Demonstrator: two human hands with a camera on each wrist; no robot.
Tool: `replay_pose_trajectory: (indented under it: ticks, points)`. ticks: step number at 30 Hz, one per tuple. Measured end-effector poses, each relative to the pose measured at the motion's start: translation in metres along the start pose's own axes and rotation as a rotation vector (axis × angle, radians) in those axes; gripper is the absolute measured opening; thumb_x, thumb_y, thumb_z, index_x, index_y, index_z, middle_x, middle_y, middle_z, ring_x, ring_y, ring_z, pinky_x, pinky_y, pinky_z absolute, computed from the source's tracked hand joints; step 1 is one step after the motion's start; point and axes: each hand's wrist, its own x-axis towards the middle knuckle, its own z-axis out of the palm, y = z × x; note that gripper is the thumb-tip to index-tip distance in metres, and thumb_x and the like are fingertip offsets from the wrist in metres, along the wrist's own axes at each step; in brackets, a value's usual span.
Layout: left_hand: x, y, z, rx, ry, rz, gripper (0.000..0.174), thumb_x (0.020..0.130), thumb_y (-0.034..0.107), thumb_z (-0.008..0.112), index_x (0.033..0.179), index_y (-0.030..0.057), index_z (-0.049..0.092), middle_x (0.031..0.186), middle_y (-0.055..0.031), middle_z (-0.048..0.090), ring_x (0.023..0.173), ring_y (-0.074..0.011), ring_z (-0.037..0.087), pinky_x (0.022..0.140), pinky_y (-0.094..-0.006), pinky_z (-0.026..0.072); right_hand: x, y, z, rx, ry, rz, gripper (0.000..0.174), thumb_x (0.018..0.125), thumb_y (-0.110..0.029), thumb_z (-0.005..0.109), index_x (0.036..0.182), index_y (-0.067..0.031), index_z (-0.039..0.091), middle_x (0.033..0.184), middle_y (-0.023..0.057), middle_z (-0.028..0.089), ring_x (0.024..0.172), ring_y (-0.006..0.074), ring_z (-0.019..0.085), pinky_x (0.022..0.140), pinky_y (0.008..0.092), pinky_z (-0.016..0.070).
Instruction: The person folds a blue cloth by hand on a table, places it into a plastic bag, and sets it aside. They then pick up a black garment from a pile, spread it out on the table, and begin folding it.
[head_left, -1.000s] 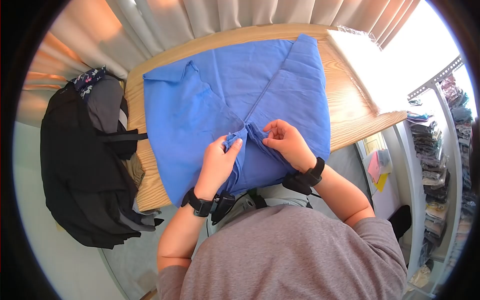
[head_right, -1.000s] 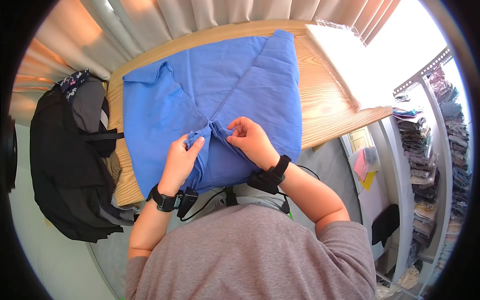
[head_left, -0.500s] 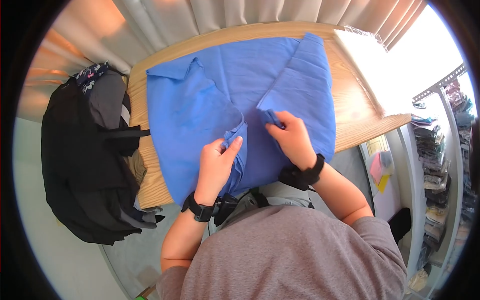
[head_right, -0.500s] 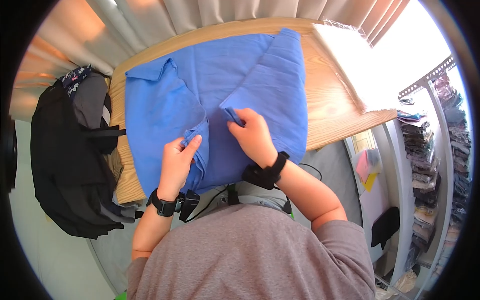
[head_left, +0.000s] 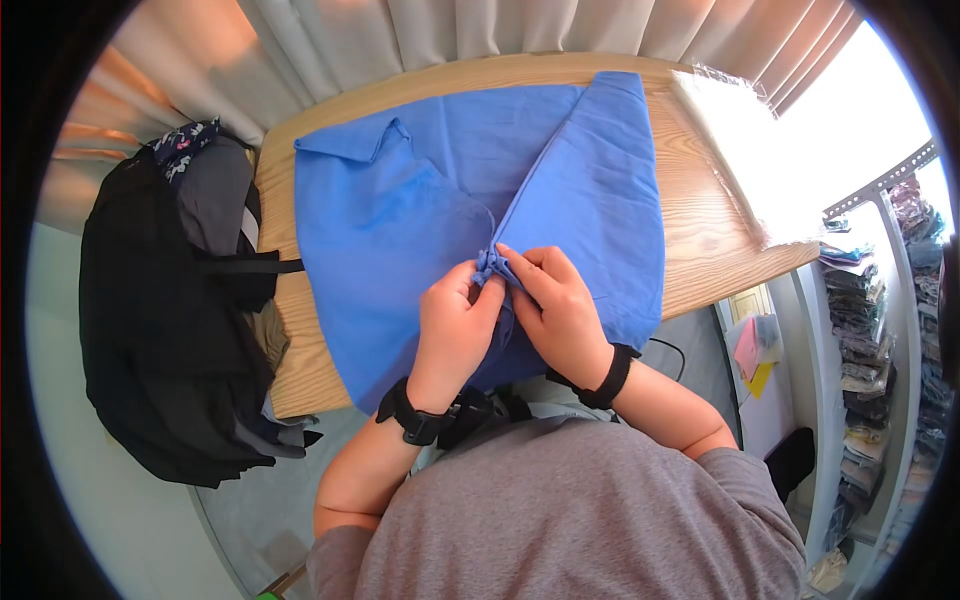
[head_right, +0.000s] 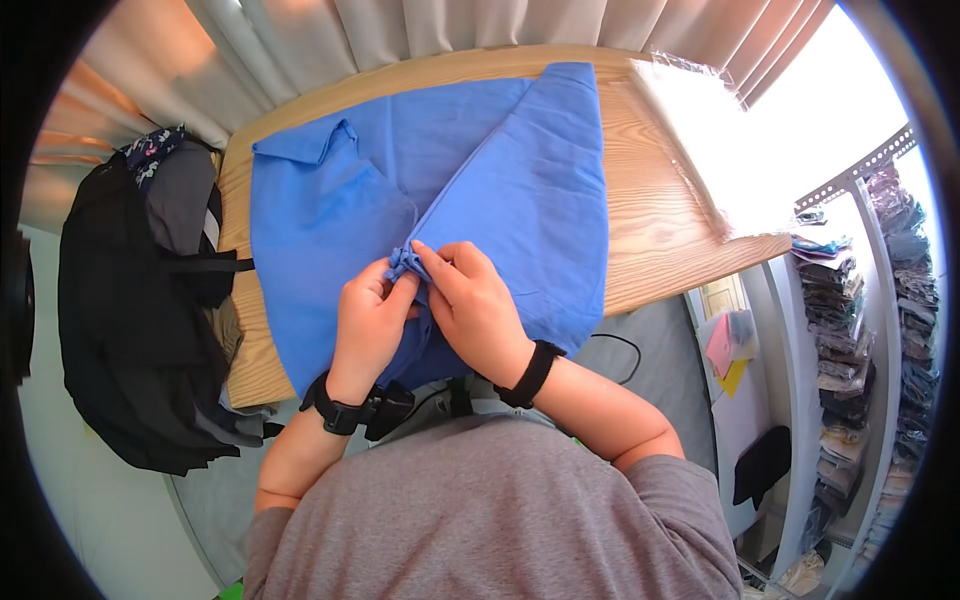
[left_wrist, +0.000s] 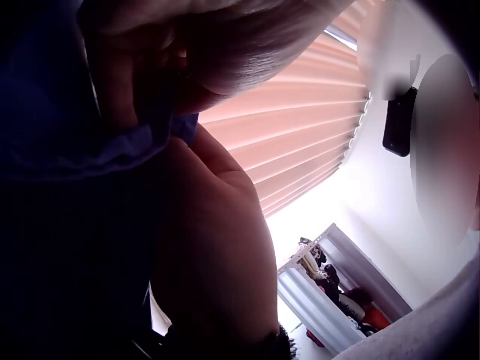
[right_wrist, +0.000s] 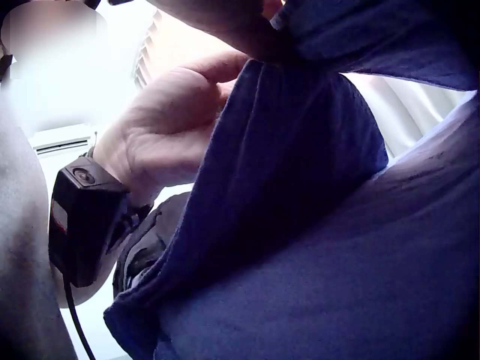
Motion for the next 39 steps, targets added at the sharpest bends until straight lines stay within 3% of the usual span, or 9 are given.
replay_pose_trajectory:
  ticks: [7,9,17,21,26,29,34,37,39]
  points:
    - [0.002,0.0,0.003,-0.25,0.022,0.05,0.023,0.085,0.018,0.059,0.083,-0.0044,0.059,0.06,0.0011,0.053,0.055,-0.004,0.046,0.048,-0.0234,0.0367,0.0,-0.005,-0.001,-0.085,-0.04,-0.059,0.044,0.074,0.006,0.055,0.118,0.0015,0.052,0.098,0.0154,0.052,0.088,0.03,0.052,0.077,0.0365,0.0451]
    - [0.007,0.015,-0.005,-0.15,-0.13,-0.086,0.032,0.09,0.03,0.056,0.097,-0.0006,0.059,0.083,-0.001,0.06,0.073,-0.0052,0.055,0.059,-0.021,0.0481,-0.001,-0.004,-0.002,-0.069,-0.045,-0.06,0.045,0.073,0.007,0.055,0.118,0.0023,0.052,0.1,0.0158,0.051,0.089,0.0304,0.052,0.078,0.0369,0.045]
    - [0.039,0.038,-0.021,0.038,-0.361,-0.191,0.024,0.092,0.028,0.052,0.095,0.0044,0.056,0.081,0.0016,0.057,0.07,-0.0047,0.053,0.053,-0.0186,0.0429,-0.012,-0.006,-0.045,0.042,-0.021,-0.045,0.031,0.074,0.005,0.06,0.104,-0.0015,0.06,0.099,0.0133,0.059,0.088,0.028,0.058,0.077,0.034,0.0466]
    - [0.048,0.091,-0.035,-0.063,-0.252,-0.025,0.022,0.092,0.024,0.05,0.094,0.0033,0.055,0.081,0.001,0.056,0.068,-0.0069,0.052,0.058,-0.0219,0.0437,-0.029,-0.019,-0.062,0.199,-0.214,-0.153,0.021,0.08,0.0,0.057,0.101,-0.0022,0.06,0.101,0.0124,0.059,0.092,0.0279,0.057,0.08,0.035,0.0461]
    - [0.086,0.134,-0.073,-0.307,-0.12,0.178,0.016,0.091,0.019,0.053,0.095,0.005,0.059,0.081,0.0006,0.059,0.069,-0.0073,0.055,0.06,-0.021,0.0452,-0.049,-0.005,-0.029,0.07,-0.46,-0.088,0.052,0.09,-0.014,0.05,0.133,0.0055,0.029,0.133,0.0268,0.037,0.121,0.038,0.041,0.102,0.0397,0.0336]
    - [0.109,0.165,-0.105,-0.339,-0.04,0.275,0.017,0.091,0.016,0.052,0.096,0.0016,0.06,0.085,-0.0037,0.062,0.073,-0.0107,0.058,0.063,-0.022,0.0482,-0.053,-0.002,-0.019,0.02,-0.485,-0.076,0.051,0.091,-0.016,0.048,0.133,0.0056,0.029,0.133,0.0277,0.037,0.121,0.0376,0.041,0.102,0.0398,0.034]
    - [0.149,0.22,-0.182,-0.328,-0.153,0.478,0.018,0.092,0.018,0.051,0.094,0.0023,0.06,0.087,-0.0051,0.063,0.081,-0.0135,0.059,0.077,-0.0281,0.0476,-0.032,0.001,-0.032,-0.366,-0.287,-0.224,0.05,0.088,-0.047,0.046,0.104,-0.002,0.061,0.093,0.0136,0.062,0.103,0.0286,0.052,0.105,0.0468,0.0247]
    - [0.134,0.248,-0.215,-0.385,-0.243,0.664,0.018,0.092,0.014,0.049,0.094,-0.001,0.059,0.088,-0.0069,0.063,0.083,-0.0148,0.059,0.08,-0.0271,0.0482,-0.008,-0.008,-0.076,-0.692,-0.41,-0.08,0.051,0.085,-0.05,0.049,0.099,-0.0035,0.063,0.09,0.0116,0.06,0.101,0.0266,0.053,0.106,0.0515,0.019]
    - [0.13,0.263,-0.222,-0.428,-0.061,0.687,0.018,0.092,0.013,0.05,0.094,-0.0016,0.06,0.087,-0.007,0.062,0.08,-0.0146,0.059,0.075,-0.0259,0.0496,0.004,0.004,-0.105,-0.724,-0.096,-0.267,0.051,0.081,-0.054,0.054,0.093,-0.0053,0.064,0.088,0.01,0.059,0.1,0.025,0.053,0.107,0.0543,0.0144]
